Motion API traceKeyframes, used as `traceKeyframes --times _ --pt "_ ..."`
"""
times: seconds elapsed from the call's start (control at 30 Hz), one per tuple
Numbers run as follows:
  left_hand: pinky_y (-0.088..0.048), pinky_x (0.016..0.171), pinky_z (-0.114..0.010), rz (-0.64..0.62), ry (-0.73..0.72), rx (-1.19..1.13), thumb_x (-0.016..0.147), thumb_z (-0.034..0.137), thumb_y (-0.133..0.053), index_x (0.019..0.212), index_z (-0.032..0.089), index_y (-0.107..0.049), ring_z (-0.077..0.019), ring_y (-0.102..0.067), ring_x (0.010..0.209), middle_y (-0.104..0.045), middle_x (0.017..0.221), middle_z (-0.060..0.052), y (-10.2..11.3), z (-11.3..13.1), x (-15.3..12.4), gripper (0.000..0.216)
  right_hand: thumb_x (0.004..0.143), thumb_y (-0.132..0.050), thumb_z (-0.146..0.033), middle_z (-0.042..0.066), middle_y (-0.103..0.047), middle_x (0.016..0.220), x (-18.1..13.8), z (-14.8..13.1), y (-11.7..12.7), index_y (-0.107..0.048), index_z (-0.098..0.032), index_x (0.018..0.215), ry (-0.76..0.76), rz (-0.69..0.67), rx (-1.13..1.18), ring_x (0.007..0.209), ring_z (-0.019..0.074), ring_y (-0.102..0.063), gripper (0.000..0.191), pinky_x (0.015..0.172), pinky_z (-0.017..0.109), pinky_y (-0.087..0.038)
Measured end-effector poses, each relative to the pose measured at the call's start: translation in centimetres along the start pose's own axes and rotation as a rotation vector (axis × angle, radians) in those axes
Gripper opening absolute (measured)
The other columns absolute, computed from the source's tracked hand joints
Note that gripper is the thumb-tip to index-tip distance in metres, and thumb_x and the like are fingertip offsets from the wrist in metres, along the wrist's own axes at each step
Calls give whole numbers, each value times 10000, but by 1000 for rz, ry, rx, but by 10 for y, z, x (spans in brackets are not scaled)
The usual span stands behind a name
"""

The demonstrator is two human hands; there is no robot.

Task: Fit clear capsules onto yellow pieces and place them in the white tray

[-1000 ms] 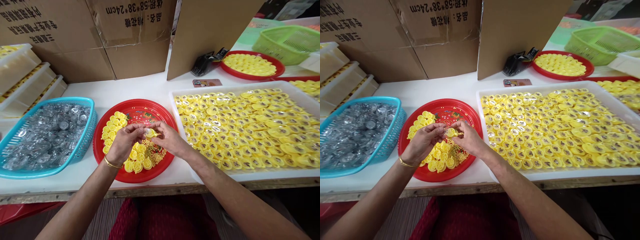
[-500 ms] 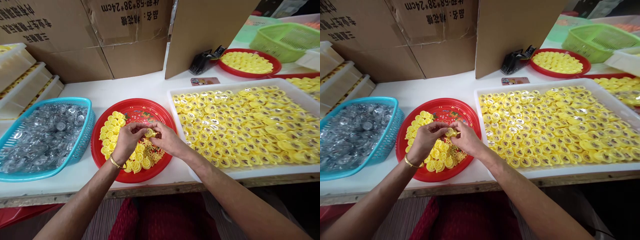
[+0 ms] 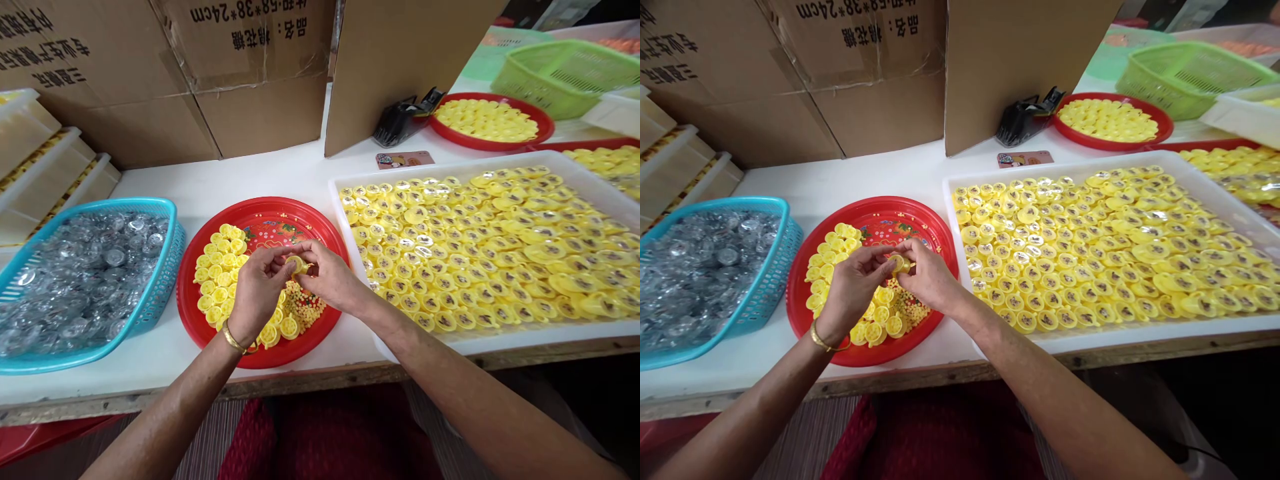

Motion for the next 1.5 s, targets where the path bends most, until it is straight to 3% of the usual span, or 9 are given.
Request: traceKeyframes --times 0.13,0.33,0.5,0.7,0.87,1.13,1.3,1.5 --pt "-430 499 -223 14 58 -99 752 302 -680 960 186 -715 -84 -519 522 -561 698 4 -4 -5 -2 240 788 -609 -185 83 -666 1124 0 2 1 -495 -196 1062 -6 36 -25 802 153 -658 297 713 337 -548" --pt "-446 495 -208 -27 206 -249 730 305 -698 1031 161 -614 -73 -543 528 -583 764 5 -13 -14 0 344 793 -602 -156 83 -637 1173 -4 -7 5 -475 -222 1126 71 71 -32 1028 192 -632 363 870 381 -518" --pt "-405 452 -190 -134 295 -178 762 338 -659 1096 133 -592 -93 -568 521 -595 672 8 -16 -21 -4 398 876 -534 -261 88 -655 1114 -5 0 3 -456 -220 1190 -52 13 95 921 175 -656 326 854 396 -517" --pt "-493 597 -253 -135 187 -143 755 370 -667 1129 136 -627 -139 -621 622 -600 679 1 -18 -25 -9 443 827 -578 -174 28 -671 903 -3 10 8 -507 -217 1118 -130 76 183 829 152 -655 303 814 358 -516" --pt "-489 583 -253 -124 147 -118 768 366 -646 1108 164 -663 -145 -621 599 -616 655 0 -18 -21 -11 395 802 -571 -125 -15 -641 794 -5 4 11 -520 -227 1079 -100 125 222 742 133 -635 301 770 335 -512" --pt "-502 539 -250 -113 227 -133 630 461 -748 1089 143 -670 -156 -622 572 -651 632 -4 -7 0 -11 564 754 -706 -271 -19 -621 786 -20 3 7 -553 -226 1069 -181 41 387 727 133 -636 352 778 342 -530" --pt "-537 632 -276 -186 290 -127 637 508 -736 1014 152 -691 -190 -666 678 -723 765 -50 -18 -3 -16 520 737 -707 -304 24 -657 847 -29 9 16 -632 -186 973 -210 127 395 794 156 -649 275 827 363 -518" --pt "-539 634 -288 -219 198 -80 630 519 -738 900 159 -699 -210 -669 693 -733 789 -65 -27 2 -21 452 741 -669 -242 13 -668 838 -40 5 22 -661 -197 906 -140 199 340 794 158 -644 171 783 327 -519"
Point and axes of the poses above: each hand's wrist, its own x-axis towards the middle knuckle, its own y-axis out of the back of the hand, z = x × y, the point moved 9 cm from there along x, towards the middle knuckle
